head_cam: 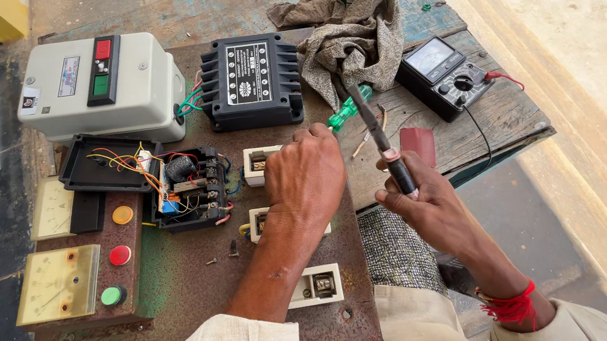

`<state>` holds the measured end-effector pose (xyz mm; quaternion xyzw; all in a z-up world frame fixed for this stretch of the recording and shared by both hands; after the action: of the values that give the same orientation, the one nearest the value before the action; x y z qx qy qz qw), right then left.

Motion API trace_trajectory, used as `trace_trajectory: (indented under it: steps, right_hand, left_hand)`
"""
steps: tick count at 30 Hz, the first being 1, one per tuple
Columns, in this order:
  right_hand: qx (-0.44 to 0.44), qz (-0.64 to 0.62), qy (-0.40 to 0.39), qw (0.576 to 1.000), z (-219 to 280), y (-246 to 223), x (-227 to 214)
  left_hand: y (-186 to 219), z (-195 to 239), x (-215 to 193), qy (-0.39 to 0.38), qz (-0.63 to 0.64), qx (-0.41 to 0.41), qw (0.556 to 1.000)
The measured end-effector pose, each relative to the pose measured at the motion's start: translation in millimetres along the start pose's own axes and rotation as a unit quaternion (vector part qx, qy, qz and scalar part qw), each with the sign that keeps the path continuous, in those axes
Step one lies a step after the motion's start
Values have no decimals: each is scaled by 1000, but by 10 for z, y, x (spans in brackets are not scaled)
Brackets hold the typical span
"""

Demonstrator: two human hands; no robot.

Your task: The person performs maintenance on an electrical board using a screwdriver to tighten and adjust wire connections on a terminal block and fuse holders.

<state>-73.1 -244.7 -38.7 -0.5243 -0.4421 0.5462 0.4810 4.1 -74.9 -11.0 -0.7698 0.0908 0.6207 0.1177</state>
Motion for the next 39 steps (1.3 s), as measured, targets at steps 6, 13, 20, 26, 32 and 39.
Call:
trace_trajectory:
  steps: [6, 13, 20, 26, 32, 39]
  right_hand:
    - [-68, 57, -11, 996, 26, -197, 110]
    - [-204, -114, 56, 971, 237, -214, 71]
    - [-26, -61, 34, 997, -48, 51, 141]
    - [-198, 31, -4, 980, 81, -83, 178]
    - [-117, -20, 73, 990, 190, -127, 181]
    - [36, 55, -1, 998, -59, 146, 159]
  left_hand:
    - [121, 49, -85, 35, -32, 13, 999]
    - [92, 125, -5, 14, -23, 3, 1000]
    - [-81, 159, -67, 24, -45, -46, 998]
    - [-19, 33, -37, -8, -30, -5, 1000]
    - [-68, 28, 60, -96, -30, -29, 994]
    - [-41, 12, 24, -18, -21, -36, 999]
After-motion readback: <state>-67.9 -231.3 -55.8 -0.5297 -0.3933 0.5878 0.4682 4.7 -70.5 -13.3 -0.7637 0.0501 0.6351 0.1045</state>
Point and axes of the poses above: each hand's wrist, its own z-axis away from the middle knuckle, its own x-axis out of the palm, y = z × x, the point moved 4 cm from there along -z, towards the middle knuckle, and after that the axes turned 13 degrees about -z, right-handed, at the moved point
